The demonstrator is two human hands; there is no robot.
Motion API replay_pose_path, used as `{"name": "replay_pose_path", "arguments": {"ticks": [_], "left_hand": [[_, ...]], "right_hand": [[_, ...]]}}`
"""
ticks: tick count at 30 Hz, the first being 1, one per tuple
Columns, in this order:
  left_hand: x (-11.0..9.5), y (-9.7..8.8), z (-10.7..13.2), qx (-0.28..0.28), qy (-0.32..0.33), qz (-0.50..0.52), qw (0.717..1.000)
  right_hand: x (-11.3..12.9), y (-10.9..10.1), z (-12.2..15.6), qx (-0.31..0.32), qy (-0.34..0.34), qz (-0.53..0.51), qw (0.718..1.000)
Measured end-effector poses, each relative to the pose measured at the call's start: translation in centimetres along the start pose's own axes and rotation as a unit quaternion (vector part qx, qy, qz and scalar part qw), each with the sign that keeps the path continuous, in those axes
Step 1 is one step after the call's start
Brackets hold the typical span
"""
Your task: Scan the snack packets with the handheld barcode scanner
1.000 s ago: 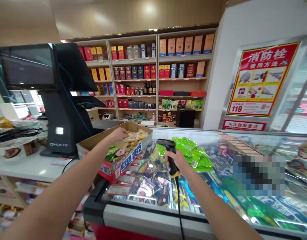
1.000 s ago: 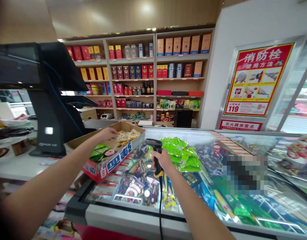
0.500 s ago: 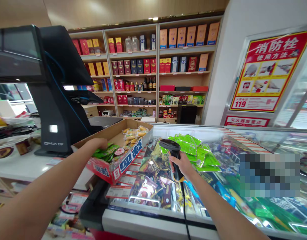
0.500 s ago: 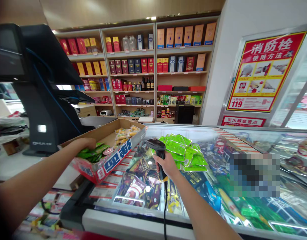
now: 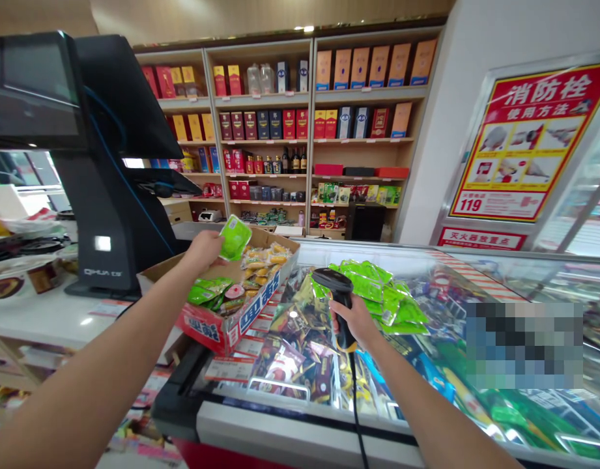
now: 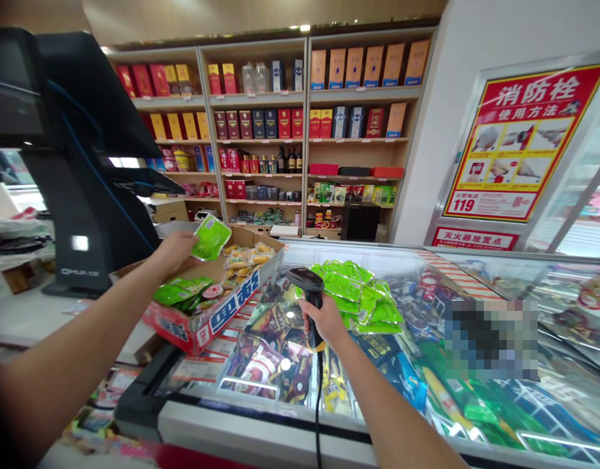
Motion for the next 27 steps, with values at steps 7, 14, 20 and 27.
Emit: {"name": "replay_pose_path", "arguments": {"ticks": [7,14,20,27], "left_hand": [[-3.5,14.1,7.6,0.015,-0.039,0.590,0.806],[2.0,19.8,7.4,0.103,-0.066,0.378,0.918],[3.9,20.2,6.3,0.121,-0.031,0.421,0.898],[4.5,21.0,6.1,0.042,0.003,0.448,0.893]], "right_hand": [[-0.2,0.0,0.0,-0.012,-0.020,-0.027,0.999],[0.9,0.0,0.5,0.032,-0.054,-0.033,0.997],[1.4,-1.5,0.3,0.034,-0.027,0.005,0.999],[1.0,-2.0,0.3,0.006,0.017,-0.031,0.999]]}}
Point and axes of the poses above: each hand's wrist, its own z-axis away from the middle knuckle, its own y-axis out of the palm, x = y × z, the point moved 4 cm from there along -z, towards the middle knuckle, and after that the axes turned 15 degrees about x, right-handed, at the moved point
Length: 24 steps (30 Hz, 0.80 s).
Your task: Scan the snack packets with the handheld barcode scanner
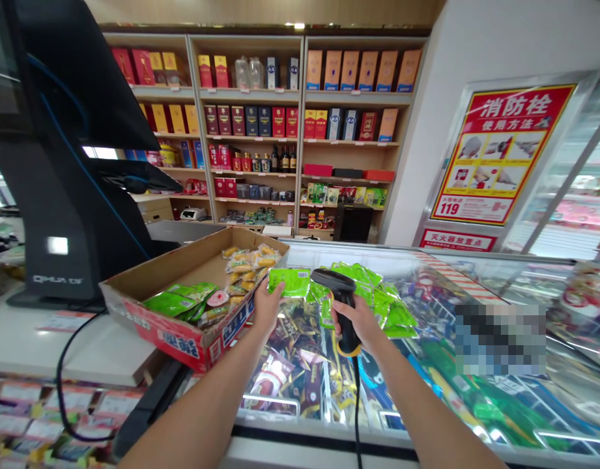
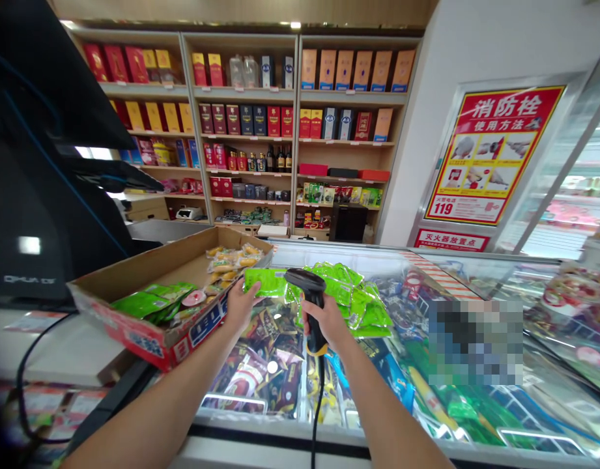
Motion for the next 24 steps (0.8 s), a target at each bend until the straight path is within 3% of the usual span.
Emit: {"name": "replay_pose_path", "arguments": {"ticks": [12,24], "left_hand": [[0.35,-0.28,-0.14,0.009,0.019,-0.002,1.000],[0.46,-0.20,-0.02,0.016,0.007,0.007,1.000]], "right_hand": [[-0.12,0.65,0.23,0.008,0.031,0.031,0.999],[-0.16,0.75,0.15,0.019,0.014,0.025,0.999]]}}
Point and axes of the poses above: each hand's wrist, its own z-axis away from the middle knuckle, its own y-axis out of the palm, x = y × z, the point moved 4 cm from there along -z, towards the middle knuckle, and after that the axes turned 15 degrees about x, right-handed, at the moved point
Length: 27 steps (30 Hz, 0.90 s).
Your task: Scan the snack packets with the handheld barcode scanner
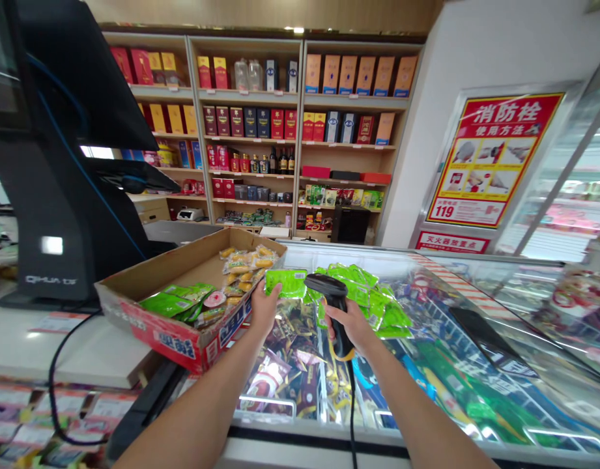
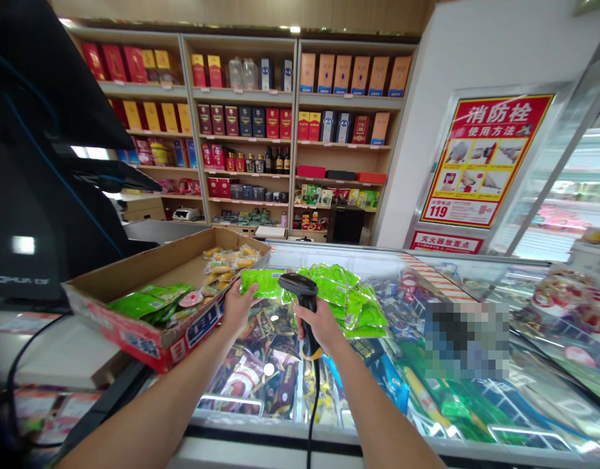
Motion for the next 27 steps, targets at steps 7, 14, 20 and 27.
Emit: {"name": "replay_pose_path", "arguments": {"ticks": [7,14,20,27], "left_hand": [[1.1,0.9,0.7,0.023,-0.088,0.063,0.994],[1.9,1.7,1.6,0.034,-0.161,0.071,0.984],[2.7,3.0,1.2,0.059,-0.164,-0.051,0.983],[0.4,2.8,0.3,0.024,0.033,-0.191,0.981]], "right_hand": [[0.0,0.0,0.0,-0.039,0.005,-0.024,0.999],[2.2,-2.0,1.1,-0.061,0.027,-0.015,0.998],[3.1,-4.3,3.3,-0.086,0.041,0.018,0.995],[2.6,-2.7,3.8,-0.054,0.029,0.012,0.998]]}}
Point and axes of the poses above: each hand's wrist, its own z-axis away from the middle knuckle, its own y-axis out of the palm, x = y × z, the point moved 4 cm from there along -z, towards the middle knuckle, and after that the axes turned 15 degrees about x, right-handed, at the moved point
